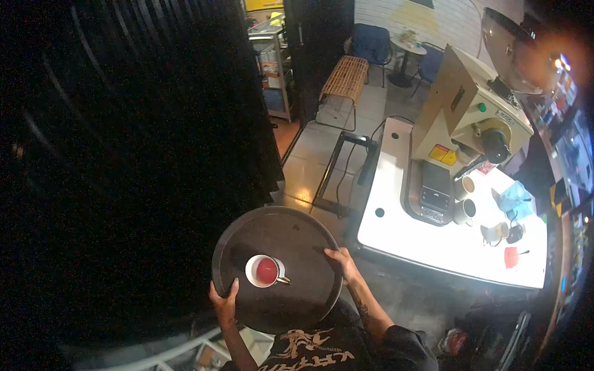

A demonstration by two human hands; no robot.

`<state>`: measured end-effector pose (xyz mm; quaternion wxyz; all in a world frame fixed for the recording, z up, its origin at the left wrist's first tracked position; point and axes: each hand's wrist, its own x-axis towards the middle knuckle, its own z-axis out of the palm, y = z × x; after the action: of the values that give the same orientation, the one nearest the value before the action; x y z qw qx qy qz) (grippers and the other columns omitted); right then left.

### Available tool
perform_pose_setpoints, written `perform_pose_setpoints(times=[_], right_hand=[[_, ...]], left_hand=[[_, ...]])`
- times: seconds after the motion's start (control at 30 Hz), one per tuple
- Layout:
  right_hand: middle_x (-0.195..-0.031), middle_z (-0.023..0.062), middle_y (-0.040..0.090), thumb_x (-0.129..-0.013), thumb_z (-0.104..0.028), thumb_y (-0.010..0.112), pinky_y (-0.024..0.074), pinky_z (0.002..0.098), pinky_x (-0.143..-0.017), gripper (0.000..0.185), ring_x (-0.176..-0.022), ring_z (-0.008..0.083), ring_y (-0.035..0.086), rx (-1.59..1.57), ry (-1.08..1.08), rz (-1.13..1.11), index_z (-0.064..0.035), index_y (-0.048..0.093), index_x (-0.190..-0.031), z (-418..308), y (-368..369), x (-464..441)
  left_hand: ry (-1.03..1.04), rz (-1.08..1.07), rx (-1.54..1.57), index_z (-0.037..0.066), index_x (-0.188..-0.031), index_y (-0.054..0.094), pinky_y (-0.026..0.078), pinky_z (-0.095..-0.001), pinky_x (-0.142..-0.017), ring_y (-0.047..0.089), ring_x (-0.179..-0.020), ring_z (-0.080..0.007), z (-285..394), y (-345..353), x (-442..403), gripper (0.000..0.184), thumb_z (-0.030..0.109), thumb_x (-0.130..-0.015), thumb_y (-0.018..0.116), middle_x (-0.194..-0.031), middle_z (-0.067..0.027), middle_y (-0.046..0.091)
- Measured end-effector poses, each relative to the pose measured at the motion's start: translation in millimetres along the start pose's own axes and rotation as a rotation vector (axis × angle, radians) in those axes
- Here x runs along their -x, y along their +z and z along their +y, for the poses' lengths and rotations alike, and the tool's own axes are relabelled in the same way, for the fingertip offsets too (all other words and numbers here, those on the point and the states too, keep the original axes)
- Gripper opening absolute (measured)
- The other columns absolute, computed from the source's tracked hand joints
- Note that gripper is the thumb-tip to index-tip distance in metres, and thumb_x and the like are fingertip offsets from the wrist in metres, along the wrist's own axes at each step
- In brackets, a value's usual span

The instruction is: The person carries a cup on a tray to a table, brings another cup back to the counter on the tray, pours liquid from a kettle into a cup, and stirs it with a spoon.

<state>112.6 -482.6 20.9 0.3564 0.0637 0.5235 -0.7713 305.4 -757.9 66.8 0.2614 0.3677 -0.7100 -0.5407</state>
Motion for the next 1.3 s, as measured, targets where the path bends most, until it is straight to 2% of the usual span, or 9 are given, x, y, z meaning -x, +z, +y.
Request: perform_pose_setpoints(times=[0.07, 0.17, 0.2, 0.37, 0.5, 0.6, 0.93, 1.17, 1.3], right_hand=[[-0.092, 0.008, 0.061, -0.084, -0.038, 0.07, 0.0491, 0.0291, -0.065, 0.047, -0.079, 0.0165, 0.061, 0.126, -0.005, 0.285, 0.0027, 0.061, -0.106, -8.4, 15.8, -22.2], [-0.083, 0.0082, 0.059, -0.084, -0.04, 0.072, 0.0475, 0.0324, -0.076, 0.046, -0.084, 0.0213, 0.059, 0.177, -0.087, 0.253, 0.0046, 0.062, -0.092, -49.6, 45.1, -51.2], [-0.081, 0.0057, 0.056, -0.084, -0.039, 0.072, 0.0449, 0.0324, -0.069, 0.042, -0.081, 0.0192, 0.056, 0.209, -0.116, 0.373, 0.0016, 0.06, -0.087, -37.4, 37.0, -79.6], [-0.078, 0.0043, 0.056, -0.084, -0.038, 0.071, 0.0438, 0.0294, -0.064, 0.04, -0.077, 0.0162, 0.057, -0.005, -0.197, 0.381, 0.0002, 0.059, -0.083, -70.2, 37.5, -159.6], [-0.09, 0.0103, 0.058, -0.085, -0.034, 0.072, 0.0474, 0.032, -0.071, 0.045, -0.083, 0.0185, 0.058, -0.071, -0.189, 0.25, 0.0038, 0.056, -0.101, -101.6, 30.2, -196.3], [-0.102, 0.0128, 0.059, -0.085, -0.032, 0.072, 0.0475, 0.0337, -0.08, 0.05, -0.094, 0.0188, 0.057, -0.127, -0.221, 0.535, 0.0042, 0.052, -0.112, -125.4, 41.9, -217.5], [-0.096, 0.009, 0.061, -0.085, -0.031, 0.072, 0.0467, 0.0335, -0.081, 0.043, -0.089, 0.0199, 0.058, -0.271, -0.351, 0.847, 0.0026, 0.058, -0.107, -163.5, 14.6, -281.8], [-0.102, 0.0126, 0.065, -0.082, -0.028, 0.073, 0.0483, 0.0372, -0.082, 0.041, -0.093, 0.0234, 0.063, -0.505, -0.483, 1.106, 0.0018, 0.062, -0.109, -212.1, -2.1, -355.7], [-0.092, 0.0073, 0.067, -0.082, -0.023, 0.07, 0.0526, 0.0311, -0.073, 0.033, -0.081, 0.0194, 0.065, -0.577, -0.59, 1.098, 0.001, 0.064, -0.103, -268.0, -7.0, -399.8]], left_hand=[[0.033, -0.067, 0.049, -0.001, -0.112, 0.061, 0.05, -0.0345, -0.086, 0.063, -0.095, -0.0189, -5.1, 12.6, -47.1, 0.041, 0.016, -0.081, 0.082, -0.104, -0.0112, 0.067], [0.061, -0.113, 0.045, -0.001, -0.112, 0.062, 0.051, -0.0331, -0.084, 0.063, -0.092, -0.0165, -4.5, 38.5, -115.5, 0.04, 0.012, -0.08, 0.082, -0.104, -0.0098, 0.068], [0.068, -0.114, 0.033, -0.001, -0.112, 0.062, 0.051, -0.0328, -0.084, 0.063, -0.092, -0.0162, -11.2, 48.0, -139.7, 0.041, 0.012, -0.08, 0.083, -0.104, -0.0094, 0.068], [0.076, -0.243, 0.028, -0.001, -0.114, 0.063, 0.051, -0.0315, -0.084, 0.063, -0.093, -0.0155, 13.0, 110.4, -250.4, 0.042, 0.011, -0.079, 0.083, -0.105, -0.0086, 0.069], [0.118, -0.353, 0.069, -0.001, -0.114, 0.064, 0.051, -0.0312, -0.084, 0.063, -0.093, -0.0157, 37.0, 158.0, -323.6, 0.042, 0.01, -0.079, 0.083, -0.105, -0.0083, 0.069], [0.152, -0.45, 0.095, -0.001, -0.113, 0.063, 0.051, -0.031, -0.084, 0.063, -0.092, -0.0153, 50.5, 201.8, -370.9, 0.04, 0.01, -0.08, 0.083, -0.104, -0.008, 0.069], [0.16, -0.83, 0.009, -0.002, -0.11, 0.063, 0.051, -0.0306, -0.084, 0.064, -0.092, -0.0147, 117.0, 372.1, -479.7, 0.04, 0.013, -0.079, 0.085, -0.102, -0.0082, 0.07], [0.223, -1.082, 0.071, -0.003, -0.112, 0.062, 0.051, -0.0316, -0.086, 0.065, -0.094, -0.017, 161.4, 508.0, -557.8, 0.047, 0.017, -0.078, 0.086, -0.104, -0.0102, 0.07], [0.251, -1.145, 0.091, -0.004, -0.113, 0.062, 0.052, -0.0332, -0.086, 0.066, -0.094, -0.0195, 180.4, 574.3, -601.1, 0.05, 0.021, -0.077, 0.087, -0.106, -0.0118, 0.07]])
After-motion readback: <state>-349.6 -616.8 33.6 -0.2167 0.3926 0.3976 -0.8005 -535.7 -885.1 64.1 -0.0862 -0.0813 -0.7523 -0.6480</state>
